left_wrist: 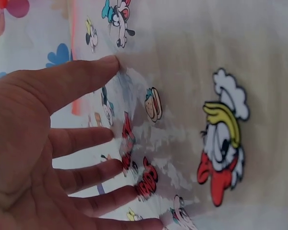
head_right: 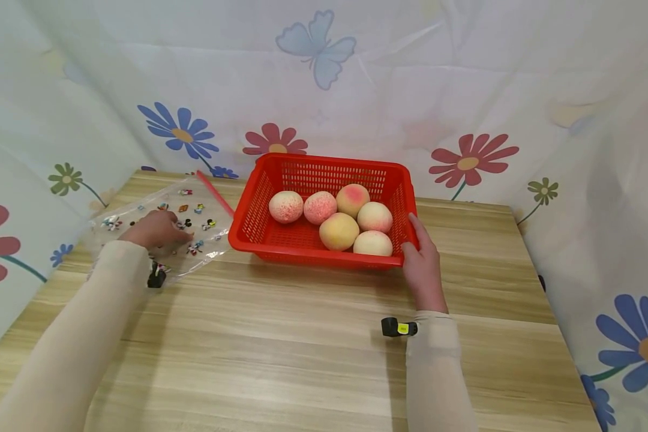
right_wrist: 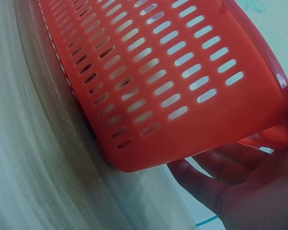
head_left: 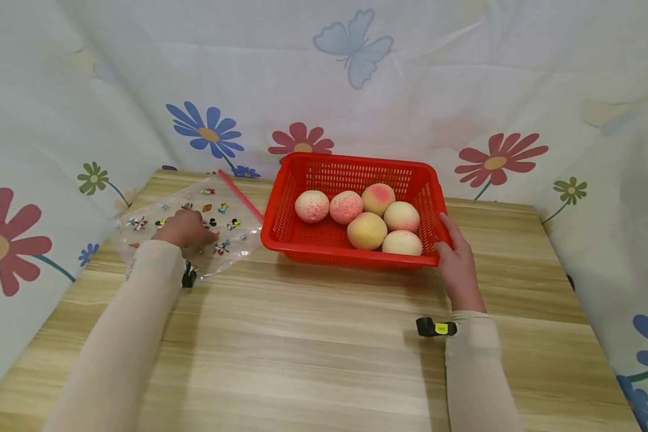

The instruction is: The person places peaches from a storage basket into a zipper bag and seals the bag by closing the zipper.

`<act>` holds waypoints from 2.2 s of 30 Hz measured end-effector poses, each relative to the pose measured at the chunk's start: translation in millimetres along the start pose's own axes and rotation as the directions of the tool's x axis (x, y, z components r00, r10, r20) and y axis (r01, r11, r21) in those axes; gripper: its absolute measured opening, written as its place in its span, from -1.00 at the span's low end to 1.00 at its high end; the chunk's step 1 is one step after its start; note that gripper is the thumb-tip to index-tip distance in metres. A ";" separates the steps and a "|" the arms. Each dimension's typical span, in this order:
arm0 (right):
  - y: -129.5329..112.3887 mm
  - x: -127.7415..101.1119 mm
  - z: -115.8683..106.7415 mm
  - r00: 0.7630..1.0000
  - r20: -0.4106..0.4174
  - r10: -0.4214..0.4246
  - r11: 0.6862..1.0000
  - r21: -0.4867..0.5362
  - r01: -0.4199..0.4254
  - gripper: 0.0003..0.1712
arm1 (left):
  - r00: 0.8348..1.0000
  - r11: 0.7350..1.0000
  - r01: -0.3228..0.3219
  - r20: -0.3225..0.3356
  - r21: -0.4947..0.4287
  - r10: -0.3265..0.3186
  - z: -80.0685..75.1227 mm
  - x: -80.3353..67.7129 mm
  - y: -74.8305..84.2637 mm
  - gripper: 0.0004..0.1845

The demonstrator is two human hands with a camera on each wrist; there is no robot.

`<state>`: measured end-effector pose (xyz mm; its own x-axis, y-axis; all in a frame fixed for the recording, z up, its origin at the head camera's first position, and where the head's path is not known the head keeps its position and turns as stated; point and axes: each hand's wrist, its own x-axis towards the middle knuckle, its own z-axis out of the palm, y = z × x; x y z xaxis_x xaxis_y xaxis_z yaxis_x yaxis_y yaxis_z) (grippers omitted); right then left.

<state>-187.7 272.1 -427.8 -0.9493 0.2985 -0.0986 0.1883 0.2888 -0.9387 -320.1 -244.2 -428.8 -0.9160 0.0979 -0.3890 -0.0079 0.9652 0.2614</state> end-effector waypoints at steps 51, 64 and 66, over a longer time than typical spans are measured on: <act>1.3 1.6 0.0 1.000 -0.003 -0.025 1.000 0.014 0.026 -0.30 | 0.997 0.999 -0.040 0.070 -0.032 0.042 -1.9 33.0 -35.8 -0.29; 0.7 0.4 0.6 1.000 -0.001 -0.018 1.000 0.005 0.018 -0.30 | 0.996 0.997 -0.047 0.070 -0.059 0.051 0.0 38.5 -36.3 -0.24; 0.8 0.4 0.5 1.000 0.000 -0.016 1.000 0.006 0.016 -0.30 | 0.996 0.997 -0.049 0.069 -0.057 0.053 0.3 39.0 -36.3 -0.25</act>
<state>-188.1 272.0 -428.8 -0.9523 0.2937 -0.0832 0.1713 0.2883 -0.9421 -355.4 -275.4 -453.7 -0.8853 0.1656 -0.4345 0.0147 0.9439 0.3298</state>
